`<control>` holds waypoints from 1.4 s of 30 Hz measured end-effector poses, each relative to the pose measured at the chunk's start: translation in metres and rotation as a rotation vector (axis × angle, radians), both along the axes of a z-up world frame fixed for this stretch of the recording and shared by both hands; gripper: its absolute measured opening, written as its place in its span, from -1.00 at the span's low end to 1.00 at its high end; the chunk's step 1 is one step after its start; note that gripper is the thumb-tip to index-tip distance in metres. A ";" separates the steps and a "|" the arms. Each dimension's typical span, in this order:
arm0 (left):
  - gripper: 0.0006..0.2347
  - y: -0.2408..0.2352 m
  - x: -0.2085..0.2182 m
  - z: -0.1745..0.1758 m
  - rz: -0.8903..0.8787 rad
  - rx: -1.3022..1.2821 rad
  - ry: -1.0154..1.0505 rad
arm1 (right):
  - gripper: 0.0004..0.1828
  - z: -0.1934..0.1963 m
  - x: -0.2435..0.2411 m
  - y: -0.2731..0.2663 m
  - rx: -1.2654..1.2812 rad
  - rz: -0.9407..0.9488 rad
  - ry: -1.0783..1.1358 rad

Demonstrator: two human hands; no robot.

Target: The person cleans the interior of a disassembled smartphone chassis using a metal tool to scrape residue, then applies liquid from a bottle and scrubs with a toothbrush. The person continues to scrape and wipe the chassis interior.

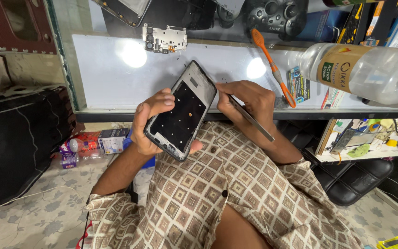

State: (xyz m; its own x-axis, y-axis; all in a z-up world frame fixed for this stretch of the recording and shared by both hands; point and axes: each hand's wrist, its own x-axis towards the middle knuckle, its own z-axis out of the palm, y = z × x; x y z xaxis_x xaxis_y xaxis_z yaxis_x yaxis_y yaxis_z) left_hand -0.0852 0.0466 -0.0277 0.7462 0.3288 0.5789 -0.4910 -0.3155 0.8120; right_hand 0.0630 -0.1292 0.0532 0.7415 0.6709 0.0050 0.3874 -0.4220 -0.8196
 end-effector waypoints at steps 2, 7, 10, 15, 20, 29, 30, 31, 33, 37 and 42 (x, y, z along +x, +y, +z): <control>0.14 0.000 0.000 0.000 -0.009 -0.011 0.000 | -0.85 -0.002 0.002 0.001 0.005 -0.004 0.024; 0.13 -0.001 -0.003 -0.003 -0.014 -0.037 0.005 | -0.82 -0.023 0.001 0.009 0.141 -0.019 0.074; 0.12 -0.003 -0.004 -0.006 -0.001 -0.034 -0.003 | -0.84 -0.038 -0.005 0.010 0.173 -0.051 0.039; 0.10 -0.007 -0.006 -0.009 0.029 -0.027 -0.010 | -0.89 -0.055 -0.016 0.013 0.294 0.026 -0.090; 0.11 -0.009 -0.008 -0.014 0.008 -0.097 -0.016 | -0.90 -0.046 -0.011 0.013 0.276 0.048 -0.149; 0.03 -0.011 -0.010 -0.014 -0.103 -0.319 0.082 | -0.86 -0.032 -0.015 0.008 0.352 0.123 -0.026; 0.03 -0.011 -0.008 -0.013 -0.119 -0.358 0.043 | -0.86 -0.032 -0.015 0.004 0.388 0.121 0.009; 0.03 -0.012 -0.005 -0.011 -0.135 -0.396 0.003 | -0.86 -0.033 -0.013 -0.002 0.424 0.120 0.044; 0.03 -0.012 0.007 -0.007 -0.089 -0.479 -0.113 | -0.78 -0.025 -0.005 -0.024 0.315 -0.044 -0.058; -0.01 -0.005 0.023 0.014 0.091 -0.686 -0.188 | -0.49 -0.017 0.011 -0.046 -0.059 -0.241 -0.191; -0.12 0.001 0.037 0.033 0.222 -0.819 -0.076 | -0.38 -0.021 0.016 -0.044 -0.432 -0.159 -0.317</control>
State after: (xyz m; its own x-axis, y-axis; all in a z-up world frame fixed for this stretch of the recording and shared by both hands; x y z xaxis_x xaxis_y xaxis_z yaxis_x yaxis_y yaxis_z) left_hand -0.0483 0.0476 0.0057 0.5839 0.7996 0.1404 -0.5492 0.2618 0.7936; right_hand 0.0786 -0.1731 0.0321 0.8410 0.5411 -0.0064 0.4907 -0.7675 -0.4126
